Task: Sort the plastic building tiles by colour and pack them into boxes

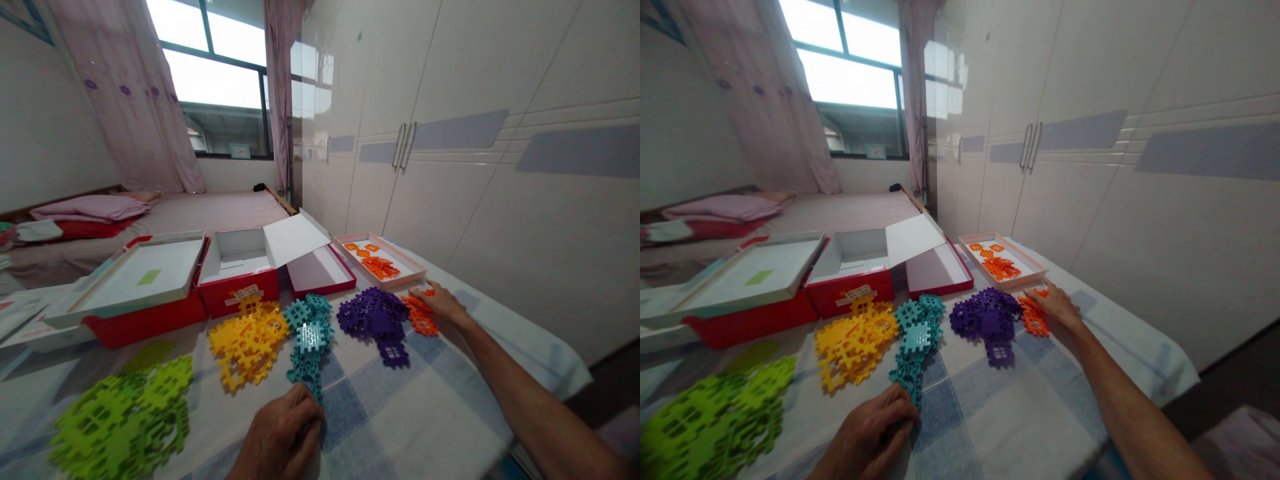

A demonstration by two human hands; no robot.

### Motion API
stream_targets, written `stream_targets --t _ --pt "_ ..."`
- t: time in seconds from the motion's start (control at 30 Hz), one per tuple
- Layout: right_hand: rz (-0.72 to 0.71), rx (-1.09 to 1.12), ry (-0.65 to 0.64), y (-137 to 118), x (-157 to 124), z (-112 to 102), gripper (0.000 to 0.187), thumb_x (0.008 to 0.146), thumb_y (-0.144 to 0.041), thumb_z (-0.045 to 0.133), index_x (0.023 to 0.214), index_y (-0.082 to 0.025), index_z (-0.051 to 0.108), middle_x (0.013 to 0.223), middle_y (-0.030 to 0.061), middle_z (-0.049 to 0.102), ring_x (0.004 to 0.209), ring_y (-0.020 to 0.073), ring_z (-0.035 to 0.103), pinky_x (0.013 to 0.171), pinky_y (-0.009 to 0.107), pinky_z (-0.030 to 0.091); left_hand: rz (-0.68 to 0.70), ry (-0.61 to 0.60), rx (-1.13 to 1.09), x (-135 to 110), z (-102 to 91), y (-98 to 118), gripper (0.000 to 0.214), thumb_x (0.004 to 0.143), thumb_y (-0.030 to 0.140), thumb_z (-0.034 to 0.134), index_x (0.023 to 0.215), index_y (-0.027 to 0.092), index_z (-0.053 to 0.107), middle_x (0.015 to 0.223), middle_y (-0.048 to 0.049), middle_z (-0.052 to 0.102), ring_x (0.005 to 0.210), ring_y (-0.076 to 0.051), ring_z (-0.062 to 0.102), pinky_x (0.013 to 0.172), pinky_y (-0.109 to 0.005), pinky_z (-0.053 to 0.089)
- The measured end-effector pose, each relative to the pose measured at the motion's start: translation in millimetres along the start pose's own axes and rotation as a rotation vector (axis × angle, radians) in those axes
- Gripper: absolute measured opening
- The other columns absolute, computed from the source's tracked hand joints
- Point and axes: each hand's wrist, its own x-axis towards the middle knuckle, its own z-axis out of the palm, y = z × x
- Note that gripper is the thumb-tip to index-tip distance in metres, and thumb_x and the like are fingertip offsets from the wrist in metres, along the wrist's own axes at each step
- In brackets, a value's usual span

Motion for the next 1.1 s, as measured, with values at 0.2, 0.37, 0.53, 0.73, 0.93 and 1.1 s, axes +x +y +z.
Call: stream_targets --t 0.2,0.37,0.53,0.73,0.93,1.1 --pt "-0.082 0.042 0.078 3.2 -5.4 5.2 0.060 0.075 -0.048 0.053 0.123 -0.014 0.058 0.114 0.0176 0.062 0.103 0.0312 0.060 0.088 0.044 0.046 0.002 -0.015 -0.001 -0.8 1.5 -3.2 0.019 0.084 0.011 0.043 0.081 0.019 0.060 0.079 -0.0034 0.060 0.069 -0.011 0.059 0.060 -0.018 0.043" --pt "-0.108 0.234 0.130 17.4 -3.8 6.2 0.051 0.070 -0.041 0.058 0.114 -0.015 0.062 0.097 0.0102 0.066 0.088 0.0238 0.062 0.081 0.039 0.049 -0.010 -0.021 -0.009 -0.5 1.0 -1.3 0.019 0.083 0.009 0.044 0.083 0.019 0.060 0.079 -0.0030 0.061 0.070 -0.011 0.059 0.062 -0.018 0.044" --pt "0.047 0.362 0.226 19.9 -9.2 -2.1 0.051 0.068 -0.040 0.058 0.112 -0.016 0.063 0.087 0.0081 0.066 0.070 0.0197 0.061 0.068 0.036 0.052 -0.008 -0.019 -0.008 0.4 -1.4 1.4 0.020 0.084 0.010 0.042 0.081 0.019 0.061 0.080 -0.0039 0.061 0.072 -0.011 0.060 0.063 -0.018 0.045" --pt "0.092 0.457 0.221 -11.3 17.6 -22.6 0.056 0.070 -0.043 0.058 0.115 -0.010 0.061 0.094 0.0123 0.068 0.079 0.0232 0.065 0.077 0.038 0.052 -0.012 -0.017 -0.008 0.8 -3.1 2.2 0.021 0.084 0.010 0.042 0.081 0.019 0.062 0.079 -0.0040 0.061 0.070 -0.011 0.060 0.063 -0.019 0.045" --pt "0.149 0.418 0.214 -77.6 68.8 -32.2 0.073 0.079 -0.054 0.050 0.131 -0.002 0.047 0.130 0.0249 0.053 0.119 0.0306 0.053 0.099 0.041 0.042 -0.015 -0.027 -0.022 0.0 -1.6 -0.4 0.020 0.084 0.010 0.043 0.083 0.019 0.061 0.081 -0.0041 0.061 0.072 -0.012 0.060 0.064 -0.019 0.045" --pt "0.033 0.327 0.093 -64.3 49.4 -33.6 0.064 0.076 -0.050 0.058 0.122 -0.005 0.058 0.127 0.0231 0.056 0.121 0.0316 0.051 0.104 0.040 0.037 -0.035 -0.038 -0.030 1.0 -1.0 -1.0 0.020 0.083 0.010 0.043 0.083 0.018 0.061 0.082 -0.0048 0.061 0.073 -0.012 0.060 0.064 -0.020 0.045"
